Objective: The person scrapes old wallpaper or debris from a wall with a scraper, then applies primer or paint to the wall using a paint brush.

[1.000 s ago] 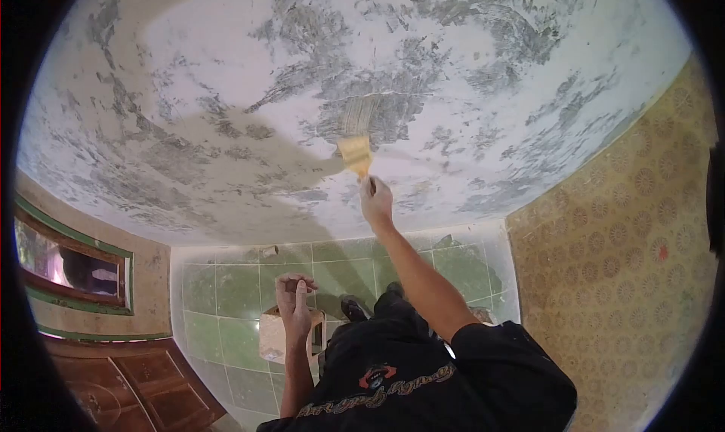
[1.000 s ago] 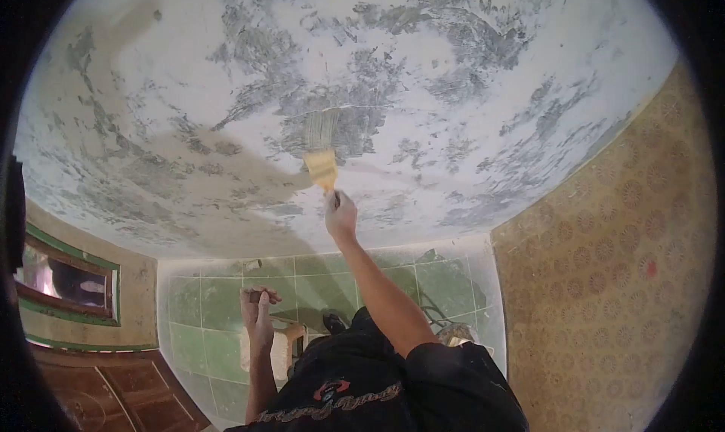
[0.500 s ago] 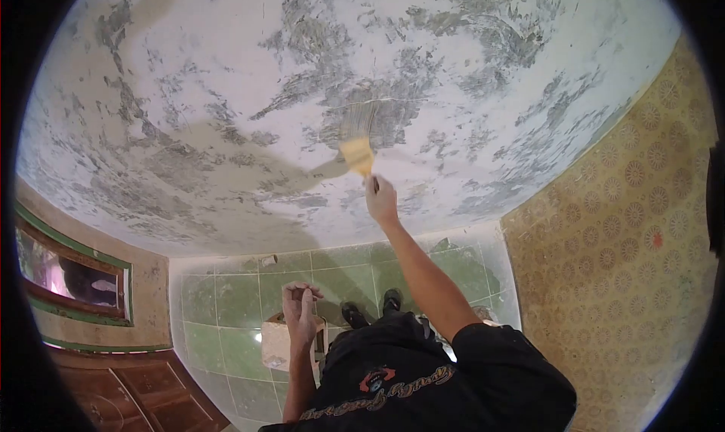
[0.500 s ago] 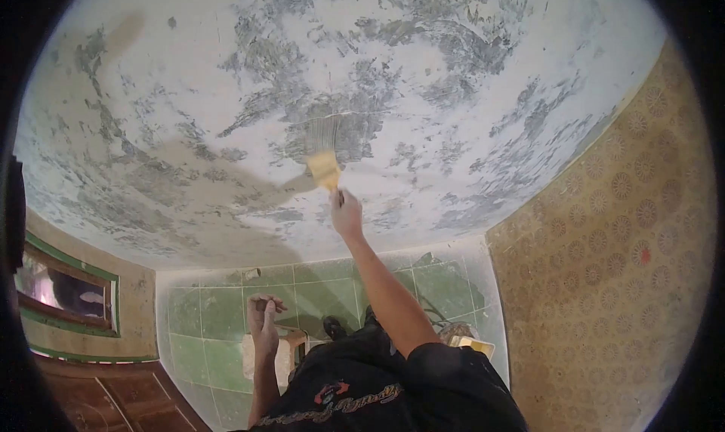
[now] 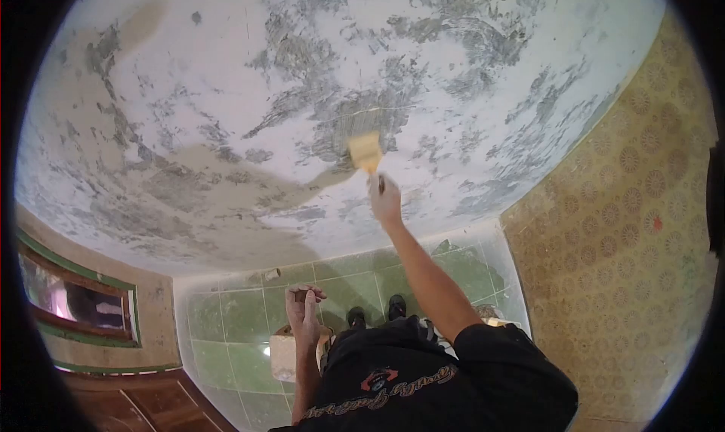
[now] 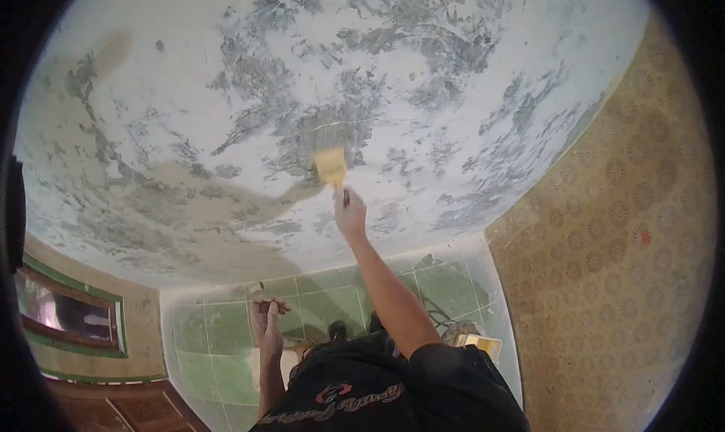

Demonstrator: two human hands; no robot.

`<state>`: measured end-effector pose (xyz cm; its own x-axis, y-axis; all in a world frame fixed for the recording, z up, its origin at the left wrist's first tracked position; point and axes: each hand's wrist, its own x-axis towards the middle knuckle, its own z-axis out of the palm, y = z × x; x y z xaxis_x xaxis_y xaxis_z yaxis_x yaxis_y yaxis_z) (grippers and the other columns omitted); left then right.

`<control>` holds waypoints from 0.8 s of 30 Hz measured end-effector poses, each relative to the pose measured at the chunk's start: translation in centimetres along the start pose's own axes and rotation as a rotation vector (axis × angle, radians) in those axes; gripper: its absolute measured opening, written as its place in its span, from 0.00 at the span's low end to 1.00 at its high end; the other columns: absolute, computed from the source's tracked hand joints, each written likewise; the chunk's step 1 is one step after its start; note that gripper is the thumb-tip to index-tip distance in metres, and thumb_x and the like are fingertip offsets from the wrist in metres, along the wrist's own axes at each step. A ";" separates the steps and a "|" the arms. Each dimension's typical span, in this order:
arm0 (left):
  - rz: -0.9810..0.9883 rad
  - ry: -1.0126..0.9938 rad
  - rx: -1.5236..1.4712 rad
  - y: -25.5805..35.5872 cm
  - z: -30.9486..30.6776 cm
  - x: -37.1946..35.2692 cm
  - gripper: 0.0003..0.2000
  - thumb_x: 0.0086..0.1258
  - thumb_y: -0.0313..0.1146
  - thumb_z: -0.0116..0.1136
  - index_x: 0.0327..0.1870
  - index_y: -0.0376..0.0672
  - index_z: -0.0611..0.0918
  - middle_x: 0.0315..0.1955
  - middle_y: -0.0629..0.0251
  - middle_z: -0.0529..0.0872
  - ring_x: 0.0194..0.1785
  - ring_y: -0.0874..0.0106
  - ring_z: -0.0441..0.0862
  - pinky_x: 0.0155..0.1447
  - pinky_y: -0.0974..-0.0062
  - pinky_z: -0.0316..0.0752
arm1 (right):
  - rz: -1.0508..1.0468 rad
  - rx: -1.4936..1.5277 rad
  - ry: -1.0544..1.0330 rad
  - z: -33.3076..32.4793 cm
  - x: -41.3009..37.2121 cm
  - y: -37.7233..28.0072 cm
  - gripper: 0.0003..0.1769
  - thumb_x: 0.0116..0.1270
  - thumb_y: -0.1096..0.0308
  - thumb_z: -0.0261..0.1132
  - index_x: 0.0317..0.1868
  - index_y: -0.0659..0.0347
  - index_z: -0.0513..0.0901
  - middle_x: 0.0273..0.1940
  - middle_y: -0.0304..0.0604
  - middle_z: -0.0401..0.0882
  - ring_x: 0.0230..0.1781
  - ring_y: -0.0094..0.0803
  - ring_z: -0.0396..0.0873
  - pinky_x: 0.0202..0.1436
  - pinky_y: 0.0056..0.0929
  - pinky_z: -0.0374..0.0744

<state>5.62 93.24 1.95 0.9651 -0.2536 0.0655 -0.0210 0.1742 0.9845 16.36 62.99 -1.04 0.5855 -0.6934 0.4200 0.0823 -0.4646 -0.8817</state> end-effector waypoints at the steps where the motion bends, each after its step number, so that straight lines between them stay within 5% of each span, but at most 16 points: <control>1: 0.001 -0.016 0.002 -0.1 -0.1 0.0 0.04 0.78 0.26 0.50 0.48 0.41 0.73 0.39 0.62 0.81 0.42 0.72 0.80 0.49 0.73 0.73 | 0.138 0.005 -0.032 0.6 -2.3 3.7 0.15 0.76 0.61 0.57 0.35 0.64 0.80 0.23 0.51 0.76 0.23 0.43 0.74 0.31 0.39 0.73; 4: 0.005 -0.075 0.011 0.0 -1.0 1.1 0.03 0.78 0.26 0.50 0.48 0.40 0.73 0.39 0.62 0.82 0.42 0.72 0.80 0.49 0.73 0.73 | 0.281 -0.031 -0.059 -0.6 -7.6 5.3 0.18 0.78 0.60 0.56 0.33 0.64 0.78 0.21 0.46 0.73 0.22 0.36 0.73 0.30 0.36 0.73; 11: -0.017 -0.174 0.031 1.2 -3.1 3.2 0.04 0.78 0.27 0.51 0.48 0.40 0.73 0.39 0.62 0.82 0.43 0.72 0.80 0.49 0.74 0.72 | 0.158 0.409 0.105 -3.2 2.5 -9.2 0.23 0.81 0.52 0.51 0.32 0.59 0.76 0.18 0.29 0.63 0.19 0.15 0.63 0.22 0.21 0.63; 14: -0.033 -0.219 0.025 1.3 -3.4 3.4 0.04 0.78 0.28 0.52 0.48 0.40 0.73 0.39 0.62 0.82 0.43 0.72 0.80 0.50 0.74 0.71 | 0.381 0.599 -0.005 -1.3 3.2 -6.7 0.23 0.80 0.49 0.53 0.32 0.59 0.78 0.19 0.28 0.65 0.16 0.16 0.62 0.19 0.21 0.61; 17: -0.001 -0.258 0.006 1.5 -3.2 4.2 0.04 0.78 0.28 0.52 0.48 0.41 0.73 0.39 0.63 0.82 0.43 0.72 0.80 0.50 0.74 0.71 | 0.593 0.449 -0.030 1.1 -2.8 0.9 0.24 0.77 0.47 0.58 0.34 0.60 0.81 0.19 0.29 0.67 0.14 0.17 0.63 0.17 0.21 0.61; 20: 0.024 -0.224 -0.011 1.5 -3.8 4.0 0.04 0.78 0.28 0.52 0.48 0.41 0.73 0.39 0.63 0.82 0.42 0.72 0.80 0.49 0.74 0.71 | 0.807 0.343 -0.046 0.8 -9.2 1.5 0.23 0.77 0.49 0.58 0.36 0.62 0.82 0.20 0.28 0.68 0.17 0.15 0.64 0.19 0.20 0.61; 21: 0.022 -0.225 0.002 1.6 -4.2 3.9 0.04 0.78 0.27 0.51 0.48 0.41 0.73 0.39 0.62 0.82 0.42 0.72 0.80 0.49 0.74 0.71 | 0.803 0.342 -0.047 1.1 -8.7 0.8 0.23 0.77 0.49 0.58 0.36 0.62 0.82 0.20 0.28 0.68 0.17 0.15 0.64 0.19 0.20 0.61; 24: -0.001 -0.213 0.022 0.9 -5.3 3.2 0.04 0.78 0.27 0.51 0.48 0.40 0.73 0.39 0.62 0.82 0.42 0.72 0.80 0.48 0.74 0.72 | 0.309 0.418 0.037 1.5 -6.5 -4.0 0.21 0.79 0.53 0.56 0.39 0.64 0.82 0.22 0.28 0.68 0.21 0.14 0.64 0.23 0.19 0.62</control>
<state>10.05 97.64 2.18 0.8883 -0.4493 0.0950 -0.0281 0.1533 0.9878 13.42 70.19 -0.61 0.6049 -0.7861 0.1272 0.2301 0.0196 -0.9730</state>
